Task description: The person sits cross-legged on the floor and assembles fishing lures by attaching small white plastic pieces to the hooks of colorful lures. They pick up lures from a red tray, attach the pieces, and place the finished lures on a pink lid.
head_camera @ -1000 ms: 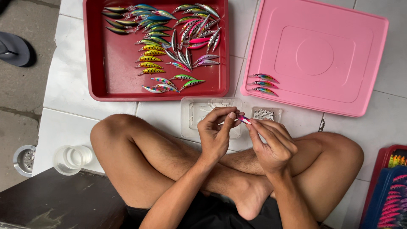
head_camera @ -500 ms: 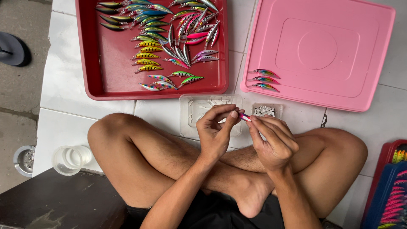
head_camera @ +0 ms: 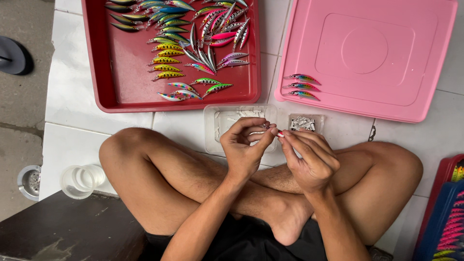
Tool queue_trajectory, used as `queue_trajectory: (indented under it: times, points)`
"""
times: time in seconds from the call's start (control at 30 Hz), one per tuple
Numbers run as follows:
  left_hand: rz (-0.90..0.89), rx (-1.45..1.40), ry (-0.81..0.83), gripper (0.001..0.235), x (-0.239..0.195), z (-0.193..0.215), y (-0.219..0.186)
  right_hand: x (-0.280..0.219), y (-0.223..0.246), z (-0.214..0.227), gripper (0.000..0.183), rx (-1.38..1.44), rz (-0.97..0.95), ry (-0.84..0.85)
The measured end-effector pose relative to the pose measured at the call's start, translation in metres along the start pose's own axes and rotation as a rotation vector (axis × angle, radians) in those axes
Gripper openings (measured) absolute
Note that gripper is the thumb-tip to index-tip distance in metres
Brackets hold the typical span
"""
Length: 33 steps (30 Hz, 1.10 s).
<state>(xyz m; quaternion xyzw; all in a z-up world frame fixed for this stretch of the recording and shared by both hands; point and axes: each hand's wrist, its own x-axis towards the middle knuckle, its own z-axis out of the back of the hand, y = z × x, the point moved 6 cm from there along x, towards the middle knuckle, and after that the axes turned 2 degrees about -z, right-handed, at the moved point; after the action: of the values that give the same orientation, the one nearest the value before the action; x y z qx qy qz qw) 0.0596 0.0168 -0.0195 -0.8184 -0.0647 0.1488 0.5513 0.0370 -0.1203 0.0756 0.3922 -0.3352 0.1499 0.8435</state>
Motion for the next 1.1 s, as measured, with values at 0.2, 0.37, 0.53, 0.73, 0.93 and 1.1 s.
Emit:
queue_trajectory:
  times: [0.2, 0.37, 0.53, 0.73, 0.93, 1.1]
  points:
    - [0.001, 0.012, 0.014, 0.03, 0.005, 0.002, -0.005, -0.016, -0.038, -0.009, 0.024, 0.442, -0.53, 0.155]
    - [0.018, 0.014, 0.039, 0.028, 0.001, -0.002, -0.005, -0.057, -0.066, -0.025, 0.022, 0.638, -0.843, 0.167]
    - [0.032, 0.001, 0.048, 0.028, 0.003, -0.001, -0.003, -0.063, -0.069, -0.028, 0.02, 0.672, -0.94, 0.162]
    - [0.064, -0.043, 0.077, 0.029, 0.004, -0.002, 0.001, -0.073, -0.077, -0.029, 0.029, 0.753, -1.032, 0.099]
    - [0.071, -0.044, 0.092, 0.03, 0.003, -0.003, 0.004, -0.081, -0.082, -0.029, 0.019, 0.768, -1.051, 0.085]
    - [0.068, -0.035, 0.086, 0.03, 0.003, -0.002, 0.004, -0.078, -0.082, -0.028, 0.019, 0.737, -1.044, 0.092]
